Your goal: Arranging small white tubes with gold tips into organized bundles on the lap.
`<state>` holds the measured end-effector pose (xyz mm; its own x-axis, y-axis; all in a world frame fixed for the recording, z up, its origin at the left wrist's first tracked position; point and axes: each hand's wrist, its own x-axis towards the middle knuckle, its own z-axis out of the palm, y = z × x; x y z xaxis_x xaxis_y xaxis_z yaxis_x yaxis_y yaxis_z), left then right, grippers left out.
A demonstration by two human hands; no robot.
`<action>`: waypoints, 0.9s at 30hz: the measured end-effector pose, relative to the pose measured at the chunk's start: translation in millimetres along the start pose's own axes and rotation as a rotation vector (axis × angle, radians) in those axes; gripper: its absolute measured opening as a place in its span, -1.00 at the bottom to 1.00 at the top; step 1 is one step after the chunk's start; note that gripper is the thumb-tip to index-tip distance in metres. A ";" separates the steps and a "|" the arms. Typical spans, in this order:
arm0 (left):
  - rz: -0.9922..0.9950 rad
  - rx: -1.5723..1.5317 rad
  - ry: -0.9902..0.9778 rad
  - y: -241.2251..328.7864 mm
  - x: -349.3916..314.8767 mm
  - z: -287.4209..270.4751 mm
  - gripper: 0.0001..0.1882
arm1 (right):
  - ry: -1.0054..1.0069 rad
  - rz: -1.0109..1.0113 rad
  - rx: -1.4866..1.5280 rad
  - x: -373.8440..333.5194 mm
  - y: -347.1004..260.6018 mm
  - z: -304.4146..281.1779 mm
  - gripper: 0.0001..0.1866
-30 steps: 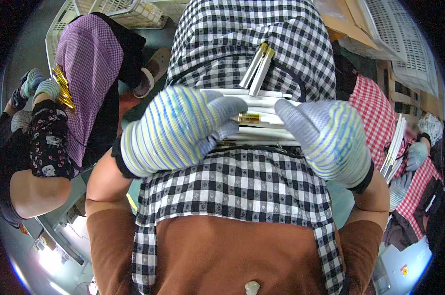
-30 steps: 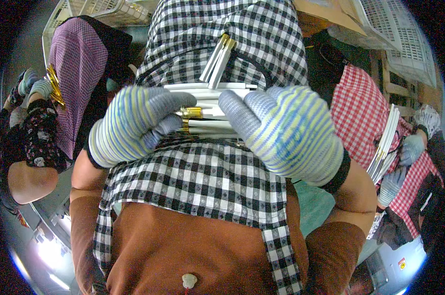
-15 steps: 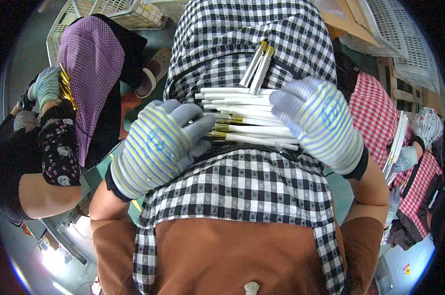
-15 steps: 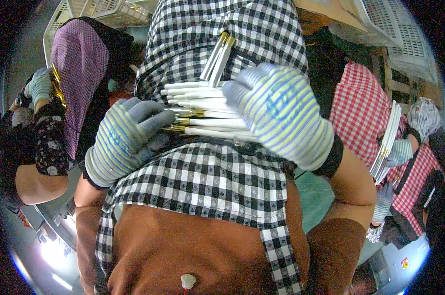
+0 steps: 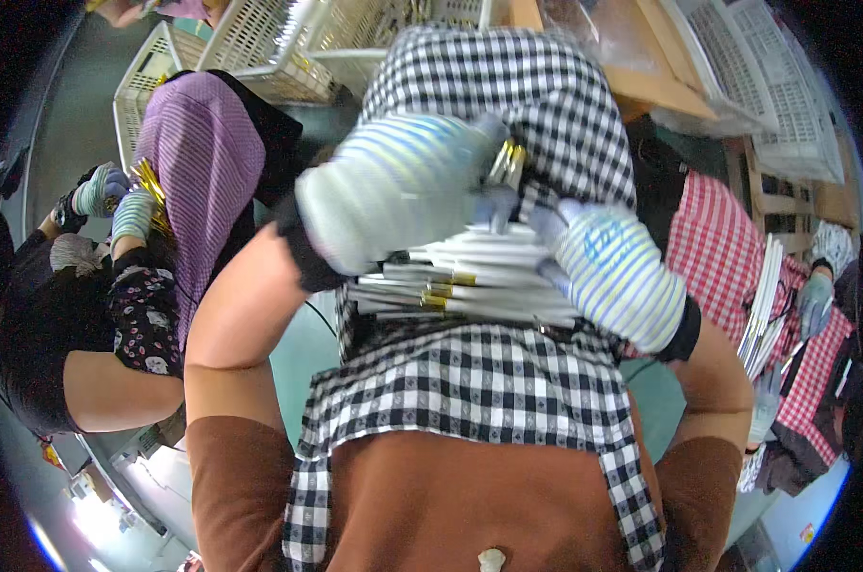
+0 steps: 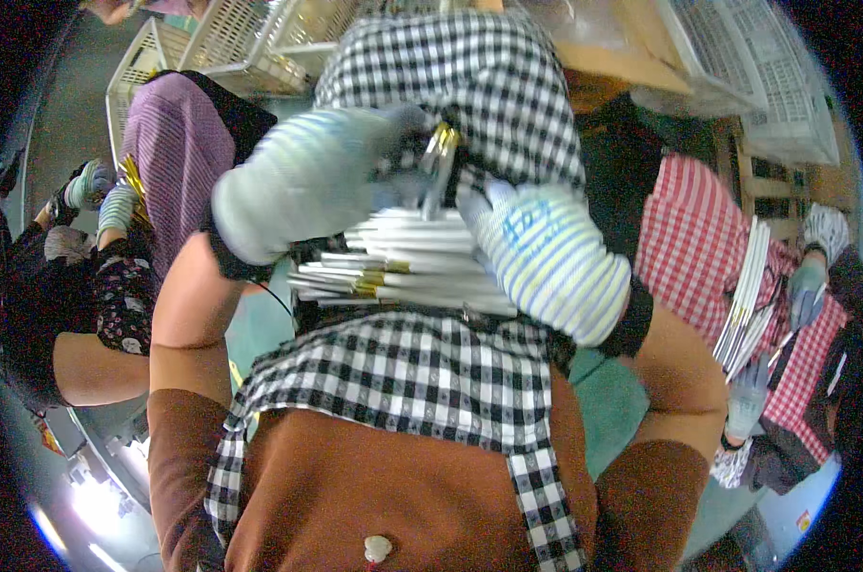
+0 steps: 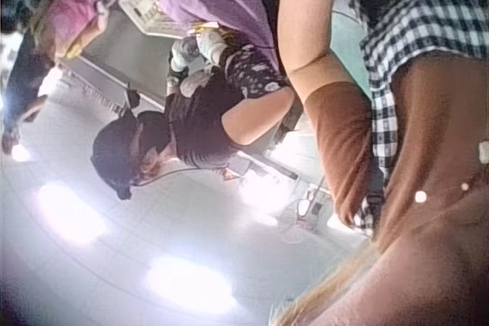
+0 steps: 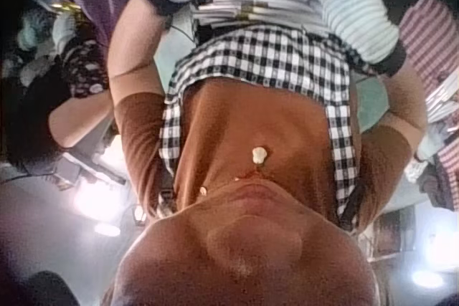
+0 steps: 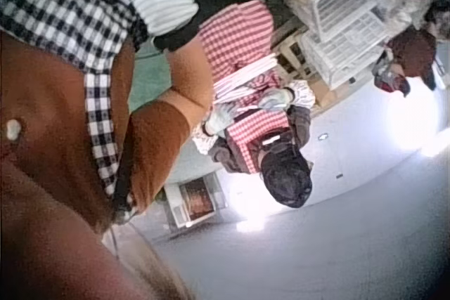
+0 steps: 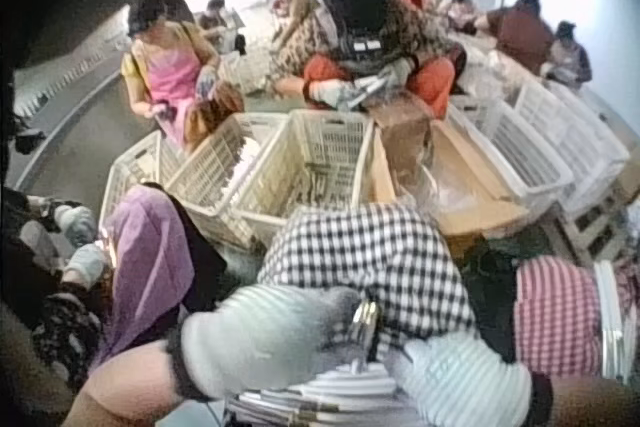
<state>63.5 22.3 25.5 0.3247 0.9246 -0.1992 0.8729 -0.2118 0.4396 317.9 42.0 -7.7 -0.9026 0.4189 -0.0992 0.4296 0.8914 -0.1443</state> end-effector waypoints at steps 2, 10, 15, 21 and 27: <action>-0.019 0.145 -0.130 7.9 24.4 5.7 -0.39 | -0.129 0.083 0.036 -2.3 -0.3 3.5 -0.60; -0.052 0.220 -0.072 2.4 42.3 37.5 -0.80 | 0.049 -0.052 0.160 -14.2 10.2 -8.0 -0.74; 0.131 -0.232 0.139 -33.2 22.5 19.9 -0.73 | 0.085 -0.032 0.371 -34.6 34.6 -48.1 -0.70; 0.250 -0.535 0.143 -44.0 -7.0 -7.3 -0.71 | 0.402 0.062 0.279 -41.5 38.5 -71.6 -0.78; 0.325 -0.438 0.108 -27.8 -22.8 -9.0 -0.69 | 0.495 -0.024 0.203 -36.0 31.0 -70.8 -0.72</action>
<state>28.6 10.0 25.7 0.4927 0.8657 0.0880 0.4938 -0.3614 0.7909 361.8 66.8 61.0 -0.7961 0.4743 0.3760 0.3613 0.8708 -0.3335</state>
